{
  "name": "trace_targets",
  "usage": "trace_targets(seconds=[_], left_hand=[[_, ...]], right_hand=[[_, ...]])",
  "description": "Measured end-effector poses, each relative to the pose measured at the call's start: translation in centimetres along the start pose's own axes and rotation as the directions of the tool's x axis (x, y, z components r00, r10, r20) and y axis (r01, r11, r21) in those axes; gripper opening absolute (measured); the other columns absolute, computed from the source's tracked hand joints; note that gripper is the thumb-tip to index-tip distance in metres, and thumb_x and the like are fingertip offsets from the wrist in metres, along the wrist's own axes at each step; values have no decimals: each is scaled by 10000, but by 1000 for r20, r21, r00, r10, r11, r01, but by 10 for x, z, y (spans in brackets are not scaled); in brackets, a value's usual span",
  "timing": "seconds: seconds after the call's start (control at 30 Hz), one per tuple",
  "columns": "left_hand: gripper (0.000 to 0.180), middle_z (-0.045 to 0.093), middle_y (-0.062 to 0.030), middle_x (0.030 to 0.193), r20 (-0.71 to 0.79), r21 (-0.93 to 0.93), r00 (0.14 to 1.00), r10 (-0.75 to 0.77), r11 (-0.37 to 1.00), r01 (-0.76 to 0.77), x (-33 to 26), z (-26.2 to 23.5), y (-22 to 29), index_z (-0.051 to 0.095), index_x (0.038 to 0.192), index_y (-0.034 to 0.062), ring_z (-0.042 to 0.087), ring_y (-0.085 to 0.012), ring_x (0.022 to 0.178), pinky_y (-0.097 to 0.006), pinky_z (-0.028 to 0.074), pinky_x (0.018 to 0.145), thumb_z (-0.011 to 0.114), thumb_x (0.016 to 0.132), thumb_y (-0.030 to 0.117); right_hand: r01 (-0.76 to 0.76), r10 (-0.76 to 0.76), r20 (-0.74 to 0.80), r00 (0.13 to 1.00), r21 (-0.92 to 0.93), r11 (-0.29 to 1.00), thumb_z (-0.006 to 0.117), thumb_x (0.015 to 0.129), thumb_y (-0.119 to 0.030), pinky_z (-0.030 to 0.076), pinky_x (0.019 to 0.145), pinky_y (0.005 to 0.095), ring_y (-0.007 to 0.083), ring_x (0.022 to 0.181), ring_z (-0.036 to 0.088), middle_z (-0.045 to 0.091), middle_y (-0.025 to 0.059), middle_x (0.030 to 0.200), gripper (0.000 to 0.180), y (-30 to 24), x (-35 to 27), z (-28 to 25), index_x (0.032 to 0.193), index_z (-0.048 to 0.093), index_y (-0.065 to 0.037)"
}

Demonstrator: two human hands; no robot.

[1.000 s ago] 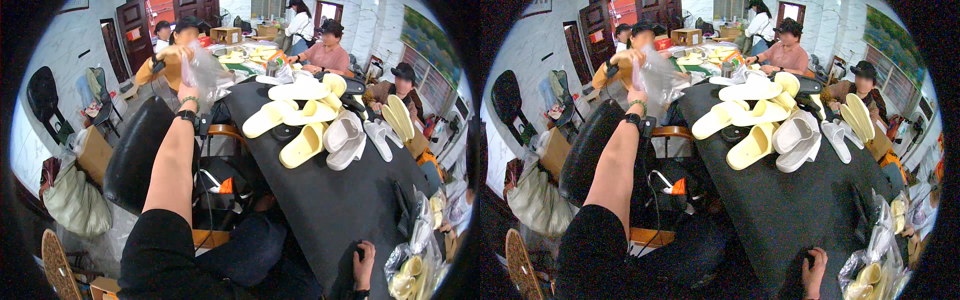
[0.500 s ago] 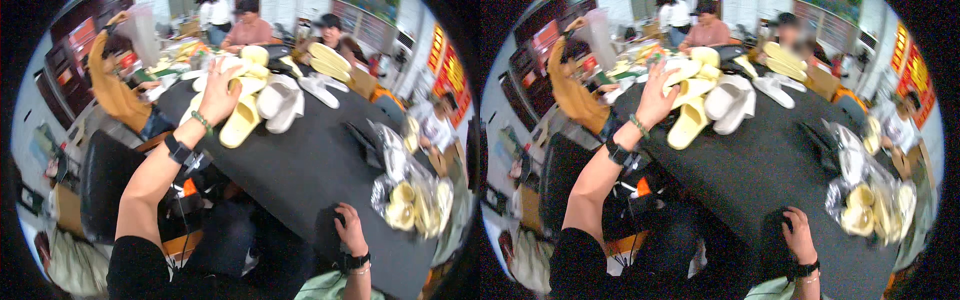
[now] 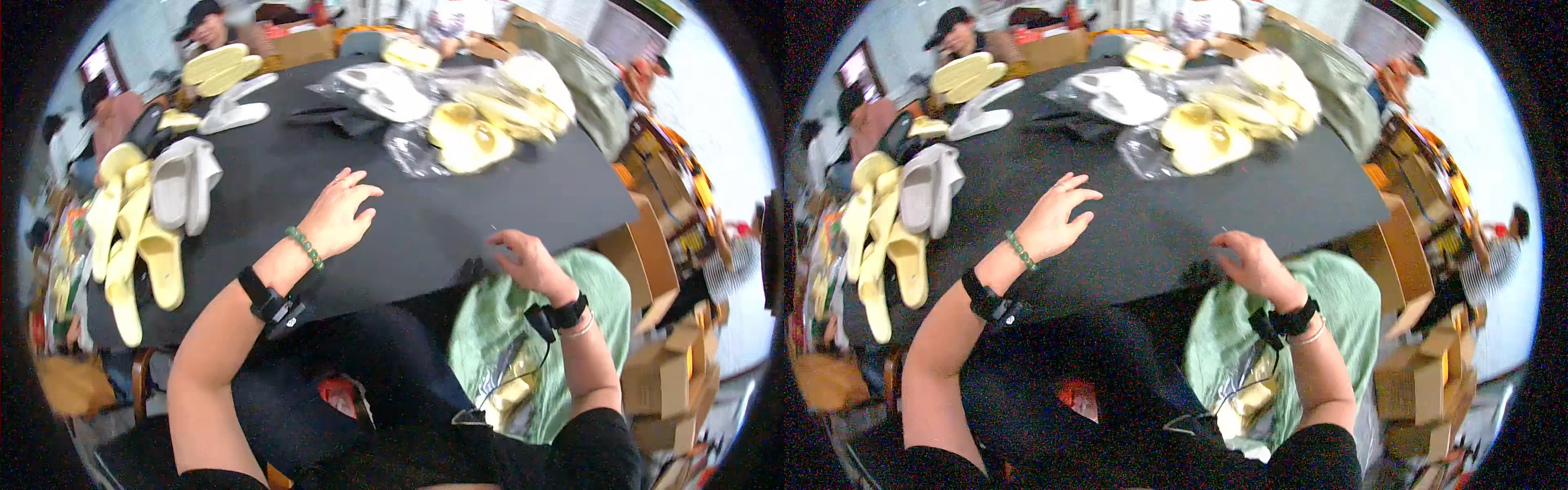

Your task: Packing pairs of slippers into plastic bags at a shared work table.

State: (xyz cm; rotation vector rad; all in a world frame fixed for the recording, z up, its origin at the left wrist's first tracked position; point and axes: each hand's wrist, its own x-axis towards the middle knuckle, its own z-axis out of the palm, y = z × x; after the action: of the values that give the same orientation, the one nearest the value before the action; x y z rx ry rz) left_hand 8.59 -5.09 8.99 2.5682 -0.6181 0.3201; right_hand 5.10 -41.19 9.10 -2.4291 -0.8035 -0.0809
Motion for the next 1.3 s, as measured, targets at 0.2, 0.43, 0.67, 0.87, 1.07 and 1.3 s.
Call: trace_targets(seconds=[0.2,0.43,0.67,0.87,1.07,1.3], left_hand=[[402,442,-207,1449,41,-8,994,101,995,-101,-41,61,23,600,1260,122,338,-399,1393,-463,288,1147,666,869,183],[480,332,-178,1531,222,107,970,94,987,-120,-77,75,13,484,1392,119,272,-369,1435,-548,209,1157,582,940,250],[493,332,-172,1532,242,163,968,71,980,-112,-87,70,19,462,1415,121,283,-371,1429,-529,214,1160,574,945,220],[490,334,-166,1530,218,226,973,73,966,-124,-96,57,13,462,1404,103,284,-371,1428,-510,227,1162,582,938,189],[488,353,-175,1518,200,200,966,162,959,-202,-81,74,18,458,1398,86,306,-372,1419,-469,260,1156,587,931,148],[474,370,-204,1492,188,154,959,214,957,-244,-77,80,22,470,1379,63,339,-392,1391,-480,286,1134,583,928,156]], right_hand=[[-414,410,-90,908,-42,909,639,836,-124,544,794,384,306,902,687,699,166,962,264,76,-127,7,1079,640,-21],[-673,695,96,713,-184,716,591,832,-229,535,786,444,379,852,663,695,177,925,221,147,-266,100,942,676,-58],[-874,900,223,375,-239,424,555,879,-395,506,751,440,405,862,645,682,224,911,428,155,-359,186,938,659,15],[-635,736,670,-98,528,-564,512,917,-621,543,619,541,411,759,652,589,304,1033,828,152,-415,276,1293,373,104],[-622,929,360,-90,707,-335,504,932,-585,508,812,407,290,1012,629,656,153,1093,670,203,-476,375,1189,587,28],[-885,965,158,-209,389,-256,769,528,-781,341,1101,471,408,1362,363,340,324,1438,1389,141,-448,365,1455,144,43]])
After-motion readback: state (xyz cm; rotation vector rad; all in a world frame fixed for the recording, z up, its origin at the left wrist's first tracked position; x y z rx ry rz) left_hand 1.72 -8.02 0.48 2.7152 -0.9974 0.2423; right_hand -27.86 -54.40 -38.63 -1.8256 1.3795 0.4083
